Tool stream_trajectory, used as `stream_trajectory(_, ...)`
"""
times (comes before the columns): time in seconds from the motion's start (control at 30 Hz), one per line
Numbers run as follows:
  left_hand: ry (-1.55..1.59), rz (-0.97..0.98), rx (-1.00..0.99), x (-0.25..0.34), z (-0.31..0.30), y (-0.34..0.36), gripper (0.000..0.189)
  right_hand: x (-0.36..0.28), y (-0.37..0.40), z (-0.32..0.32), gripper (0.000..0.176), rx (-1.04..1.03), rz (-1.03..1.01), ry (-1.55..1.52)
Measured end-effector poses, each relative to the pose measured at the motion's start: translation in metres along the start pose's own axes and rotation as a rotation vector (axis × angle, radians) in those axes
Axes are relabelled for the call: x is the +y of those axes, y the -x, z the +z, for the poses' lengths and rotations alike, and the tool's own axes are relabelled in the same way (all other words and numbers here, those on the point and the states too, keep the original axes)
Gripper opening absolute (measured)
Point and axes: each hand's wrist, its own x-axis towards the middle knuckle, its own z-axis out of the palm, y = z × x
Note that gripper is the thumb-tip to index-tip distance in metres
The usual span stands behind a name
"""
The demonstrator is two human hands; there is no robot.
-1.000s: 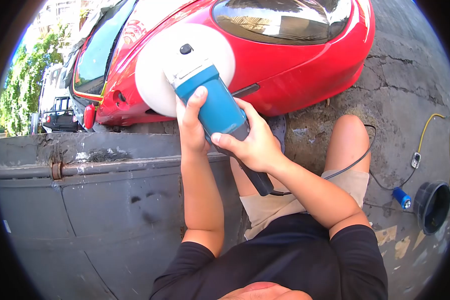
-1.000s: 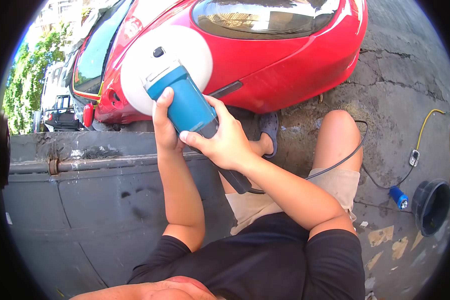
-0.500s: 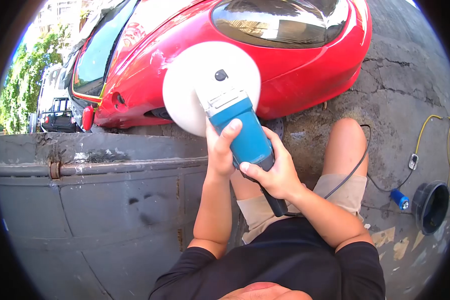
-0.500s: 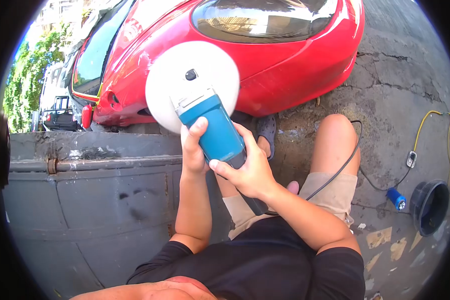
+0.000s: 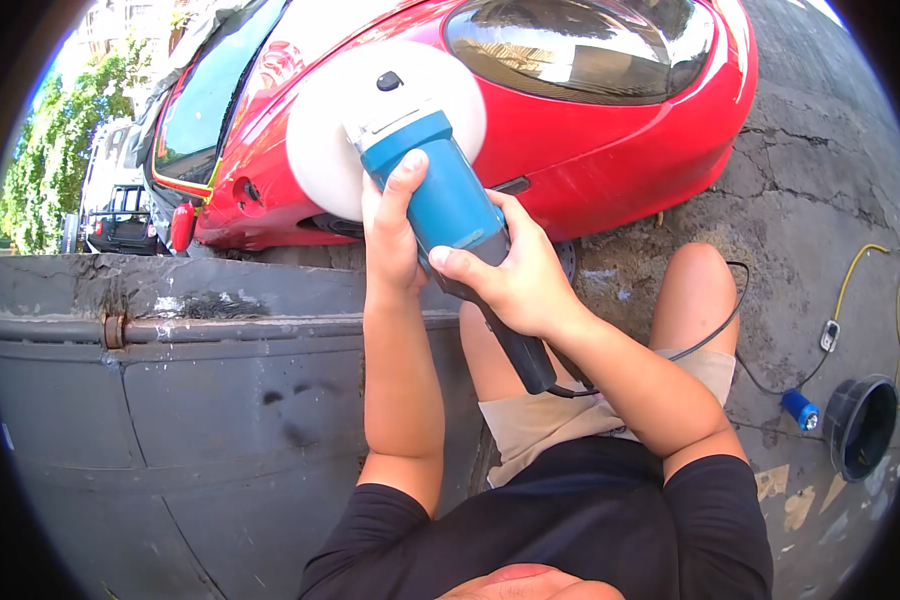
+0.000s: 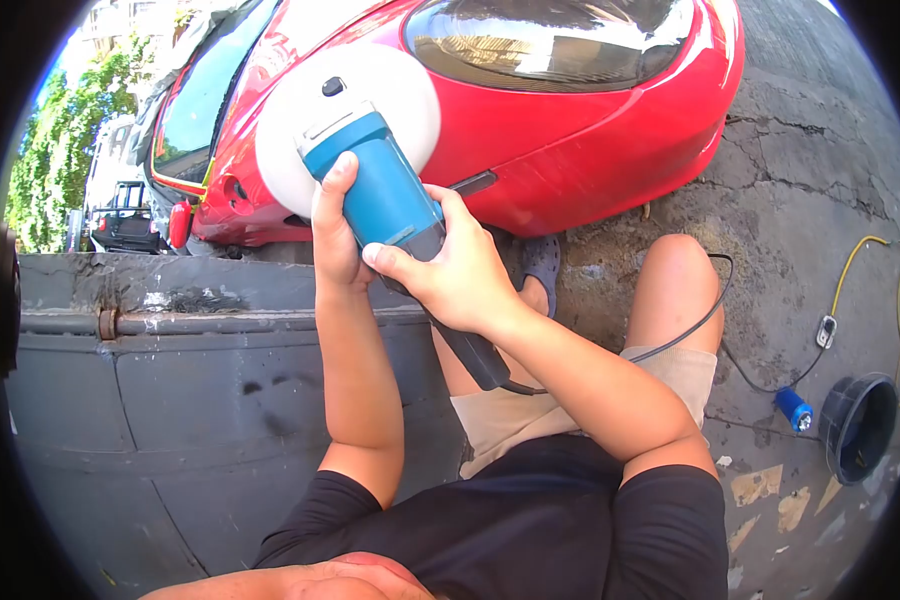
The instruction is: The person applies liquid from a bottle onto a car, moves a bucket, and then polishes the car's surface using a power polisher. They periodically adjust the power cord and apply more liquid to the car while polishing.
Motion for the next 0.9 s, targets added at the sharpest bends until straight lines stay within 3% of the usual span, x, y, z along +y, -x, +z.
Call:
stream_trajectory(0.07,0.043,-0.025,-0.003,0.001,-0.001,-0.002,0.064,0.0,-0.002,-0.001,0.102,-0.005,0.004,0.004)
stream_trajectory(0.67,0.063,-0.052,0.035,-0.005,-0.012,0.015,0.065,0.007,0.005,0.001,0.103,-0.038,0.046,0.053)
stream_trajectory(0.9,0.072,-0.022,0.014,-0.003,0.009,0.009,0.064,0.001,0.007,-0.006,0.102,0.017,0.032,0.022)
